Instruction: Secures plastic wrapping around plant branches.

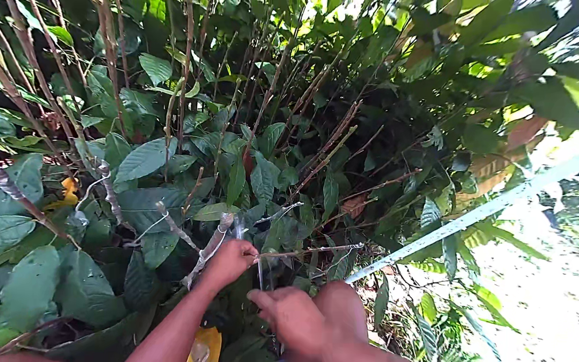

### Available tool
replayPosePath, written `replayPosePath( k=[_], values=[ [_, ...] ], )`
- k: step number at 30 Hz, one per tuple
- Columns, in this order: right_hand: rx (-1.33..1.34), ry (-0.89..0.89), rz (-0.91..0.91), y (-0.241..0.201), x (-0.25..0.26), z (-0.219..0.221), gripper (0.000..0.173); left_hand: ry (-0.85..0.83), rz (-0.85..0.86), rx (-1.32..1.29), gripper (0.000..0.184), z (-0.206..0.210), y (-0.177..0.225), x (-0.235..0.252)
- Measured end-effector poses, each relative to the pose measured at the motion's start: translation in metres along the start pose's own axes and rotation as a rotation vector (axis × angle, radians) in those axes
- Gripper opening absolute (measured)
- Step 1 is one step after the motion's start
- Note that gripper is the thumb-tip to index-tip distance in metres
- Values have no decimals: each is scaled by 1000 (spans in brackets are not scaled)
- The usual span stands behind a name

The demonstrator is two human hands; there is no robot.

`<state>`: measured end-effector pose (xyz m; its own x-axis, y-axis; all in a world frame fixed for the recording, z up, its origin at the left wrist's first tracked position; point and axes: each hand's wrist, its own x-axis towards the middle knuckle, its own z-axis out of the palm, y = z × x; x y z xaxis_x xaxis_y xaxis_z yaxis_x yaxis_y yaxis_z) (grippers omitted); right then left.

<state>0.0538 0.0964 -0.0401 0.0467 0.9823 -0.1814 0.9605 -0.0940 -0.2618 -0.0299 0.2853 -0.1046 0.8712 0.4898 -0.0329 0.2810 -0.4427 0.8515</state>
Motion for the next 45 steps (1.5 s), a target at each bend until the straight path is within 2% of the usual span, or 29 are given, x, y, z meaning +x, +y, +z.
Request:
replayPosePath(
  k=[2,3,4,6,8,9,11,13,15,16,18,20,22,24,26,28,29,31,33,35,38,39,42,44,45],
  values=[
    [419,34,-12,0,4,-29,28,-85,66,181,20,10,4,-3],
    [594,62,22,22,12,-47,33,-118,123,237,20,15,2,-5],
    [612,70,71,53,20,-59,40,-128,185,261,21,18,-2,-6],
    [230,61,197,91,21,-51,43,-90,244,210,21,10,-7,-8],
    [-57,58,194,62,11,-25,32,-14,188,71,21,0,-6,-6],
    [-57,51,137,35,2,-18,28,15,153,15,19,1,-5,-5],
    [199,63,16,1,-2,-28,30,8,143,37,19,8,-1,-6],
    [421,37,-17,31,16,-53,37,-65,155,134,22,15,4,-11],
    [247,-7,63,79,25,-54,42,-57,183,83,19,13,1,-13],
    [122,18,117,78,23,-45,38,-21,160,16,18,5,2,-13],
    [5,48,109,34,11,-30,29,53,91,-83,16,-2,3,-9],
    [192,59,-11,3,9,-37,28,32,112,10,18,3,6,-10],
    [417,-26,-42,38,27,-55,37,-61,159,121,23,12,9,-16],
    [279,-48,40,77,31,-46,42,-14,226,67,19,11,5,-19],
    [87,78,101,49,26,-29,32,94,186,-38,16,-1,4,-13],
    [165,80,49,10,18,-35,28,75,154,26,20,2,6,-12],
    [307,34,30,10,24,-51,29,25,159,105,23,5,10,-14],
    [527,-90,45,55,40,-69,38,-44,187,199,23,12,16,-23],
    [400,-142,71,85,44,-59,42,38,233,263,21,6,17,-25],
    [320,-105,98,77,34,-41,36,224,287,303,20,3,12,-25],
    [629,-46,127,80,10,-7,24,428,295,245,20,7,2,-23],
    [625,-38,144,76,3,1,23,438,245,199,20,4,4,-23],
    [334,19,49,21,-15,-10,31,334,177,175,21,2,12,-19],
    [439,67,-40,1,-10,-41,37,207,284,256,19,12,14,-21],
    [586,85,-51,15,4,-57,36,169,351,294,17,18,13,-22]
  ],
)
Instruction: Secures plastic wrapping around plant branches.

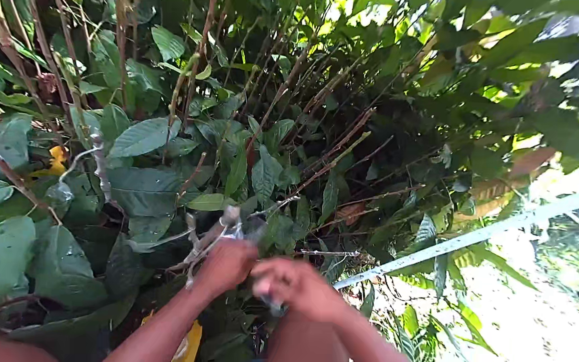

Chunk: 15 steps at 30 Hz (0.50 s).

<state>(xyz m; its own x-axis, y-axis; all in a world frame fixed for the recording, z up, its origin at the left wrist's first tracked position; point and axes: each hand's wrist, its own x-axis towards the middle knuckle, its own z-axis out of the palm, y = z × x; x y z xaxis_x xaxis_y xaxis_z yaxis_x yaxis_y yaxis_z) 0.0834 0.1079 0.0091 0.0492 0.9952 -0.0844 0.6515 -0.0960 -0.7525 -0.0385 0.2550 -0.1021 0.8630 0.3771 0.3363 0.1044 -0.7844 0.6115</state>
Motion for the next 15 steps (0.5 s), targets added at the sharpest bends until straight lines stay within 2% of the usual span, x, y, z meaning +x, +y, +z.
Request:
replayPosePath(
  k=[2,3,5,7,9,11,13,15],
  values=[
    [152,-14,70,46,26,-35,44,14,99,27,17,10,-1,-7],
    [88,-31,128,72,28,-36,44,105,133,48,17,14,-6,-10],
    [-24,-78,208,95,18,-7,41,352,149,63,15,13,-16,-7],
    [34,-32,258,90,-2,29,30,401,63,22,16,10,-20,-6],
    [-171,81,212,67,-18,46,25,291,-15,-21,18,9,-14,-1],
    [-283,140,69,30,-26,46,29,114,-37,-29,19,8,-4,2],
    [-56,137,32,8,-12,14,33,-25,24,-16,16,10,2,0],
    [196,92,73,41,15,-27,40,-58,98,16,16,15,1,-4]
  ],
)
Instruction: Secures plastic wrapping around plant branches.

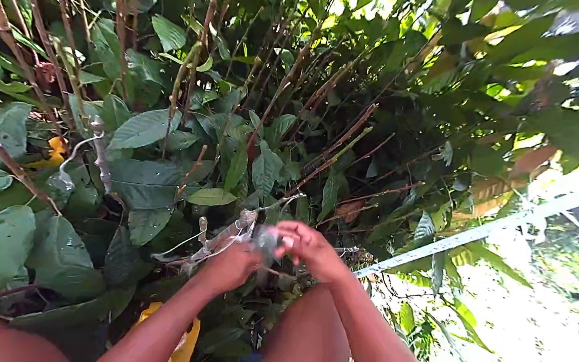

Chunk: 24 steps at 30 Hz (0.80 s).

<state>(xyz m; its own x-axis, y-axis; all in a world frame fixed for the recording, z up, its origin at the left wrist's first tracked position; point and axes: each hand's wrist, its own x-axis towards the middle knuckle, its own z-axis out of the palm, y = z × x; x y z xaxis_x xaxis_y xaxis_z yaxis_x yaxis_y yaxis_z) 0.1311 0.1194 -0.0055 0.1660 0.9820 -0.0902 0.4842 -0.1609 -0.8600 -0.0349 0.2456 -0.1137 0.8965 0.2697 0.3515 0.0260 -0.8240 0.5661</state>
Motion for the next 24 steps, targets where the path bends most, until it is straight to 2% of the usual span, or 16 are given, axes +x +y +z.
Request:
replayPosePath(
  k=[1,2,3,5,7,9,10,12,15,17,18,20,21,23,24],
  values=[
    [-65,-30,61,24,8,-12,43,32,18,10,17,3,-1,-3],
    [-249,-48,121,43,8,-11,43,103,21,28,17,2,-3,-5],
    [-427,-36,163,51,3,2,39,183,4,44,16,-1,-6,-4],
    [-579,46,126,42,-22,39,29,255,-82,30,17,-6,-7,-3],
    [-493,111,-29,13,-39,57,28,199,-151,-11,16,-11,-4,2],
    [-247,36,-28,-20,-30,43,29,34,-150,-32,17,-11,3,4],
    [-133,-42,15,-22,-15,26,31,-20,-112,-28,17,-6,4,2],
    [-47,-205,105,11,14,-5,44,-17,-10,-8,17,2,-1,-2],
    [-170,-257,131,54,15,13,43,218,42,0,13,-3,-13,-3],
    [-58,-167,155,64,-2,38,34,331,-16,-13,13,-5,-16,-6],
    [-49,-59,148,64,-10,47,28,350,-63,-29,13,-6,-14,-5],
    [-306,145,33,53,-25,65,24,302,-181,-57,16,-10,-6,0],
    [-486,185,-68,39,-32,74,26,250,-231,-73,17,-13,-1,3],
    [-649,127,-245,7,-36,80,28,103,-254,-66,20,-17,5,7],
    [-583,22,-220,-10,-32,71,27,54,-192,-46,19,-14,3,5]
  ],
)
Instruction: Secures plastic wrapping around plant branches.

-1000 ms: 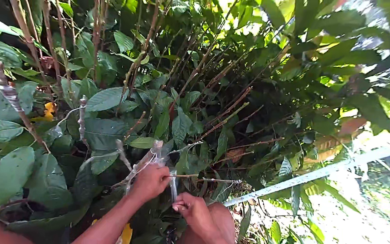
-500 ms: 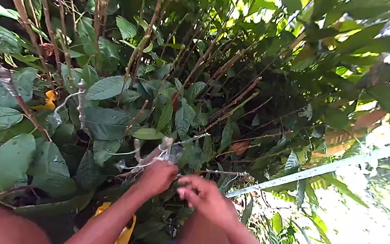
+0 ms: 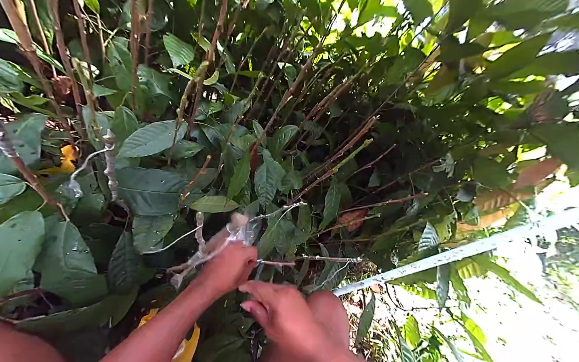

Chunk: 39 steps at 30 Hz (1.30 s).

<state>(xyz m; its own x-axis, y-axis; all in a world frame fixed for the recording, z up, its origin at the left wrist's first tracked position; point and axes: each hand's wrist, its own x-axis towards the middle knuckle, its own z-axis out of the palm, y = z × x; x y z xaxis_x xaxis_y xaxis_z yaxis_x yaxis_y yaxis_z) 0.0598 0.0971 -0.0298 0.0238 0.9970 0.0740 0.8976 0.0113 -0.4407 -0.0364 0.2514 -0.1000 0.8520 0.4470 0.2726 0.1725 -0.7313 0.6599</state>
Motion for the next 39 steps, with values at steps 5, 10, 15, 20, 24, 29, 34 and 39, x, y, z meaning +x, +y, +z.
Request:
replayPosePath(
  k=[5,10,15,20,24,29,34,39],
  values=[
    [443,-298,256,85,50,-38,42,-55,176,-60,17,1,-13,-8],
    [212,-80,300,48,2,1,32,118,-14,-86,18,-13,-7,-3],
    [667,-26,140,12,-18,-46,30,-60,41,-48,25,-7,3,7],
    [247,-34,295,61,-6,-55,44,-15,119,56,24,-10,4,2],
    [397,10,118,48,-4,-67,39,13,172,93,21,-3,11,0],
    [259,99,144,37,-13,-66,29,61,206,158,23,-12,11,6],
    [114,-64,183,58,-12,-65,42,76,240,212,25,-14,16,8],
    [369,-71,128,67,1,-79,46,-58,228,210,23,-5,29,11]
  ],
)
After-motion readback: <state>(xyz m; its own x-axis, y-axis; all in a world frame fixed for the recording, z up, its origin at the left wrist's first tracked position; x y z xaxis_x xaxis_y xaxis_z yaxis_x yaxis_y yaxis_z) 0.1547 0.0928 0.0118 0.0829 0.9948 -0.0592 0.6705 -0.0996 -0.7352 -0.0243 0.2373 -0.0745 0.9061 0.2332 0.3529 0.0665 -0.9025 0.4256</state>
